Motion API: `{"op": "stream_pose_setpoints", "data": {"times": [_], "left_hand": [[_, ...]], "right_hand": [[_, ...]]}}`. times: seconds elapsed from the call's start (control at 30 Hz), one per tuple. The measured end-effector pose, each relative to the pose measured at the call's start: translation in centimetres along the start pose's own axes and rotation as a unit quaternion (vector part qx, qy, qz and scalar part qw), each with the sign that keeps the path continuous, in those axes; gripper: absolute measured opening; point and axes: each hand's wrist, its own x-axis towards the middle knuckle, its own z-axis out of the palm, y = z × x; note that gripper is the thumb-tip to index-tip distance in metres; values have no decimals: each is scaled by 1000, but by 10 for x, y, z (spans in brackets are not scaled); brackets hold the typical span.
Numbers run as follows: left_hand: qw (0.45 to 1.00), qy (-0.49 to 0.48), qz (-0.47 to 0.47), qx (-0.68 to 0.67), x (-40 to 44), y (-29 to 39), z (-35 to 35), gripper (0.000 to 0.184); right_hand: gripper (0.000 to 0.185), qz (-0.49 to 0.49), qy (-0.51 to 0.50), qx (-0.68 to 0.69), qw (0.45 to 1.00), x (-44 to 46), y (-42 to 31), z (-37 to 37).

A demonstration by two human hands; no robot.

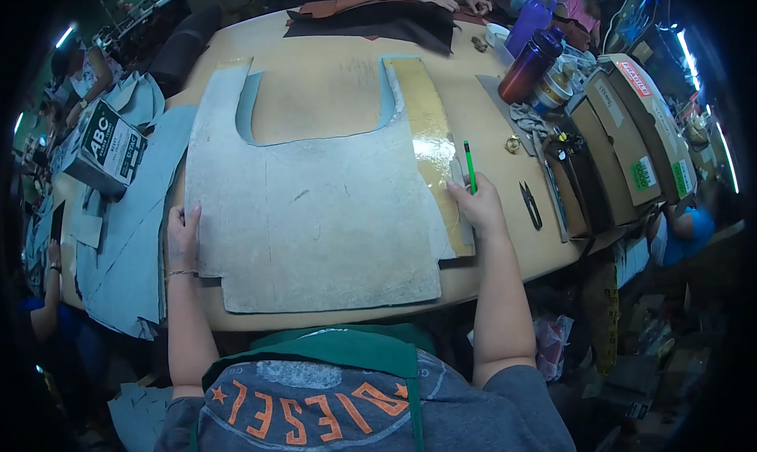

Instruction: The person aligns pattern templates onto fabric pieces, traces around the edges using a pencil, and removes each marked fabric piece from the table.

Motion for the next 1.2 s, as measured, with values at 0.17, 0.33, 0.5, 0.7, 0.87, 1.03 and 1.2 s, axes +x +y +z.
{"op": "stream_pose_setpoints", "data": {"times": [0.17,0.33,0.5,0.7,0.87,1.03,1.2], "left_hand": [[979,-141,-63,-130,-16,-28,4,42],[974,-146,-53,-167,-25,-38,11,42],[982,-114,-57,-137,-27,-44,8,35],[951,98,108,274,-36,-31,14,46],[964,53,28,259,-28,-9,17,60],[968,-74,-18,238,-13,-8,12,51],[972,-114,-43,-200,-5,-20,16,39]], "right_hand": [[42,0,-11,-167,986,-19,15,-16],[43,-18,29,-269,963,-33,4,-5],[40,-38,61,-261,963,-33,13,-2],[31,-97,94,-261,956,-15,29,-37],[30,-157,160,-409,885,-11,59,-37],[35,-163,172,-443,864,-7,58,-32],[32,-189,168,-441,861,-4,58,-35]]}}
